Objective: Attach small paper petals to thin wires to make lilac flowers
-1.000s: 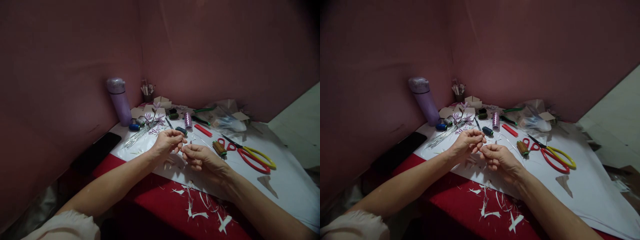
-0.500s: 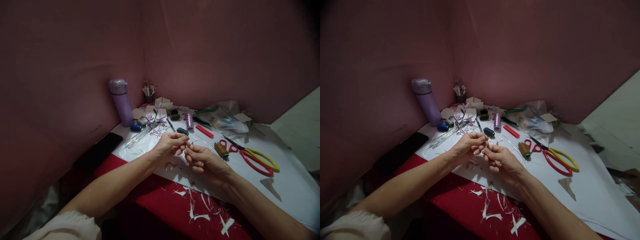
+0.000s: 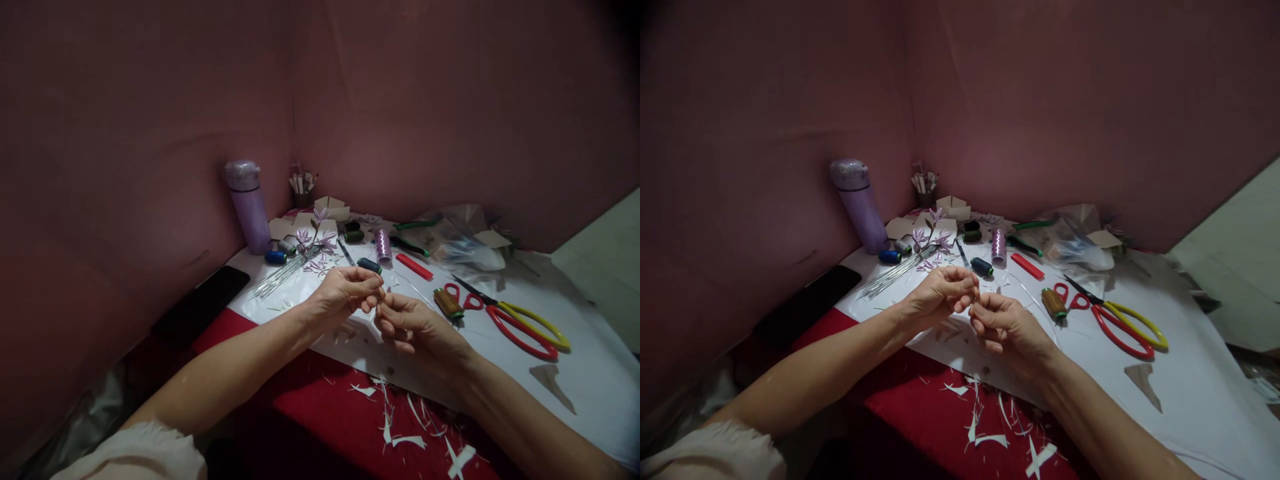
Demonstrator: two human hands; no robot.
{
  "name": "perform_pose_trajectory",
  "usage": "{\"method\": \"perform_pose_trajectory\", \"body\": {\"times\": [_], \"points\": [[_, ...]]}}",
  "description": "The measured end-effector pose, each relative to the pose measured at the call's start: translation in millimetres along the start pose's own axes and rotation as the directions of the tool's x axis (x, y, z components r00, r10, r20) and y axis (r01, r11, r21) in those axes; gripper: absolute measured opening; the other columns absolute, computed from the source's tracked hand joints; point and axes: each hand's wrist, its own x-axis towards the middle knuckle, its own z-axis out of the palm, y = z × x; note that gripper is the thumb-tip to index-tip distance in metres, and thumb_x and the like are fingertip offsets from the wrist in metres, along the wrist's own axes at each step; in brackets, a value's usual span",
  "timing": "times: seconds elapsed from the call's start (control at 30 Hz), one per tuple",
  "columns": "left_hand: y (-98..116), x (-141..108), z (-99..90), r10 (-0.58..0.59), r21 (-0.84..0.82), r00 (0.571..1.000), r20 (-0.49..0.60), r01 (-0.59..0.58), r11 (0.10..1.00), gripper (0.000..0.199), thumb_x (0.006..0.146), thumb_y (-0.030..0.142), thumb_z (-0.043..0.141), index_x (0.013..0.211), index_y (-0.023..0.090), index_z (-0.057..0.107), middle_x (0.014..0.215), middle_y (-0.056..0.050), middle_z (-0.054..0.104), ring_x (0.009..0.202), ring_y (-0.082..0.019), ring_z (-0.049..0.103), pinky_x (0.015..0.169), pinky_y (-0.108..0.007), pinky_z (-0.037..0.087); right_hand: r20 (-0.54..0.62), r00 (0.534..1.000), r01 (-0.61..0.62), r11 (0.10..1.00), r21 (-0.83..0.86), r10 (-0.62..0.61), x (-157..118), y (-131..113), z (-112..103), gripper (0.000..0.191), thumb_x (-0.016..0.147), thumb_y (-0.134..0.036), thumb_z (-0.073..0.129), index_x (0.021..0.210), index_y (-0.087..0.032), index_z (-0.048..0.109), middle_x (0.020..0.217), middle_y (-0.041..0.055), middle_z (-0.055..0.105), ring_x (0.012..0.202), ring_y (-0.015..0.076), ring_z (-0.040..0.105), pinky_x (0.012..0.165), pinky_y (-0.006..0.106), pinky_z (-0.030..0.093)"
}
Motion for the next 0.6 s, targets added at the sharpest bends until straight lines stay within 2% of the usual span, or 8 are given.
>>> {"method": "perform_pose_trajectory", "body": {"times": [0.17, 0.3, 0.43, 0.6], "points": [[-0.7, 0.8, -2.5, 0.000, 0.004, 1.000, 0.018, 0.000, 1.000, 0.018, 0.068, 0.020, 0.074, 0.070, 0.007, 0.061, 0.061, -0.003, 0.062, 0.043, -0.004, 0.052, 0.047, -0.016, 0.041, 0.005, 1.000, 0.016, 1.000, -0.001, -0.016, -1.5, 0.0, 1.2, 0.018, 0.073, -0.029, 0.071, 0.075, -0.014, 0.062, 0.054, -0.0039, 0.047, 0.042, 0.0021, 0.024, 0.035, 0.013, 0.020], [3.0, 0.7, -3.4, -0.024, -0.016, 0.998, 0.059, 0.025, 1.000, 0.023, 0.069, 0.022, 0.073, 0.083, 0.006, 0.065, 0.068, -0.005, 0.064, 0.046, -0.004, 0.053, 0.047, -0.015, 0.041, 0.039, 0.999, 0.010, 1.000, 0.018, -0.011, 0.0, -0.4, -2.3, 0.020, 0.074, -0.028, 0.071, 0.069, -0.014, 0.057, 0.054, -0.0043, 0.046, 0.041, 0.0016, 0.025, 0.034, 0.013, 0.018], [4.5, 2.1, -4.2, -0.052, -0.028, 0.995, 0.088, 0.055, 0.998, 0.024, 0.064, 0.024, 0.077, 0.075, 0.006, 0.065, 0.062, -0.004, 0.063, 0.044, -0.003, 0.052, 0.044, -0.014, 0.039, 0.094, 0.995, -0.024, 1.000, 0.015, 0.022, 2.3, 1.4, -6.0, 0.019, 0.073, -0.029, 0.071, 0.072, -0.014, 0.059, 0.053, -0.0045, 0.046, 0.039, 0.0013, 0.026, 0.032, 0.013, 0.017], [3.4, 2.7, -3.7, -0.037, -0.008, 0.997, 0.071, 0.038, 0.999, 0.024, 0.063, 0.025, 0.078, 0.070, 0.006, 0.064, 0.055, -0.002, 0.060, 0.041, -0.003, 0.051, 0.042, -0.013, 0.038, 0.085, 0.996, -0.010, 1.000, 0.022, 0.008, 2.4, 3.6, -4.3, 0.019, 0.073, -0.029, 0.071, 0.070, -0.015, 0.058, 0.053, -0.0047, 0.046, 0.040, 0.0016, 0.027, 0.033, 0.014, 0.018]]}}
